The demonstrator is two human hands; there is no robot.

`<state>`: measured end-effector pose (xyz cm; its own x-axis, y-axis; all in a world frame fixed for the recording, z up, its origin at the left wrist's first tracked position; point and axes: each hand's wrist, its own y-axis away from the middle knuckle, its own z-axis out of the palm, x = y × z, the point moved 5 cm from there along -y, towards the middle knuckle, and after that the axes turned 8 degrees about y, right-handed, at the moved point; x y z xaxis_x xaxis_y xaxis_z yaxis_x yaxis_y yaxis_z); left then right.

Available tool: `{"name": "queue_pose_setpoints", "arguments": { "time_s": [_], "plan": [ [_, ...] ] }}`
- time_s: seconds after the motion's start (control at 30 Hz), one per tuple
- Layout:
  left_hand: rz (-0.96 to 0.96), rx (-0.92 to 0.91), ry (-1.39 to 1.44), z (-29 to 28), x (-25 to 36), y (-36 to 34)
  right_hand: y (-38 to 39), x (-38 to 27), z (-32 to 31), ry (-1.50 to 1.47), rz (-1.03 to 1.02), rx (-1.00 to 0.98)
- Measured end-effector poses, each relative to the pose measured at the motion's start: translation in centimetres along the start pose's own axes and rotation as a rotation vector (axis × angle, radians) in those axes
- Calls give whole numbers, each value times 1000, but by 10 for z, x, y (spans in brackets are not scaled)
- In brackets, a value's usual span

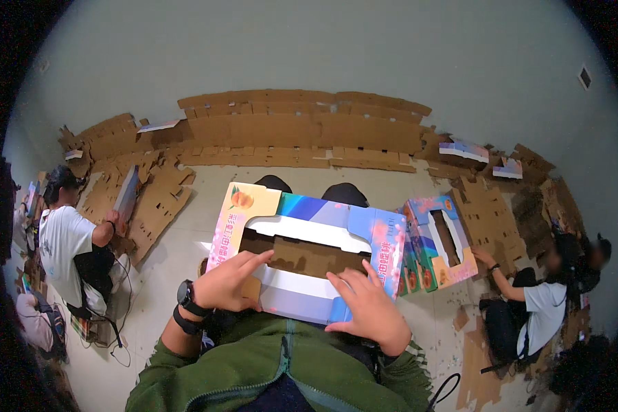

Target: Inspect and stack fruit-themed cardboard display boxes on the floor.

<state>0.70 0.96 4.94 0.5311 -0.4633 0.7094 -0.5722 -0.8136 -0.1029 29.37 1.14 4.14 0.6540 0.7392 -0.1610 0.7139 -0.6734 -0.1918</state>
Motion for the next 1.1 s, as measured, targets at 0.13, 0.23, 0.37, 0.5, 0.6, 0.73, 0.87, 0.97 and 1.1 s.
{"name": "queue_pose_setpoints", "arguments": {
  "time_s": [0.13,0.23,0.37,0.5,0.6,0.73,0.87,0.97,1.1],
  "plan": [
    [67,34,-28,8,-7,1,-3,9,8,-43,-37,25],
    [106,104,55,11,-12,0,-5,13,10,-32,-69,110],
    [140,164,35,14,-14,-2,-10,20,14,-30,-105,137],
    [113,191,60,5,-21,-8,-24,32,15,-24,-138,176],
    [101,191,76,-9,-23,-12,-37,33,10,-66,-156,164],
    [140,138,-16,-34,-14,-10,-47,30,-11,-170,-90,-12],
    [123,65,-268,-71,-16,-18,-44,46,-58,2,88,-54],
    [-106,205,-397,-101,-42,-52,-78,76,-72,-26,300,47],
    [-194,295,-660,-64,-67,-100,-140,83,-19,414,369,-2]
  ]
}}
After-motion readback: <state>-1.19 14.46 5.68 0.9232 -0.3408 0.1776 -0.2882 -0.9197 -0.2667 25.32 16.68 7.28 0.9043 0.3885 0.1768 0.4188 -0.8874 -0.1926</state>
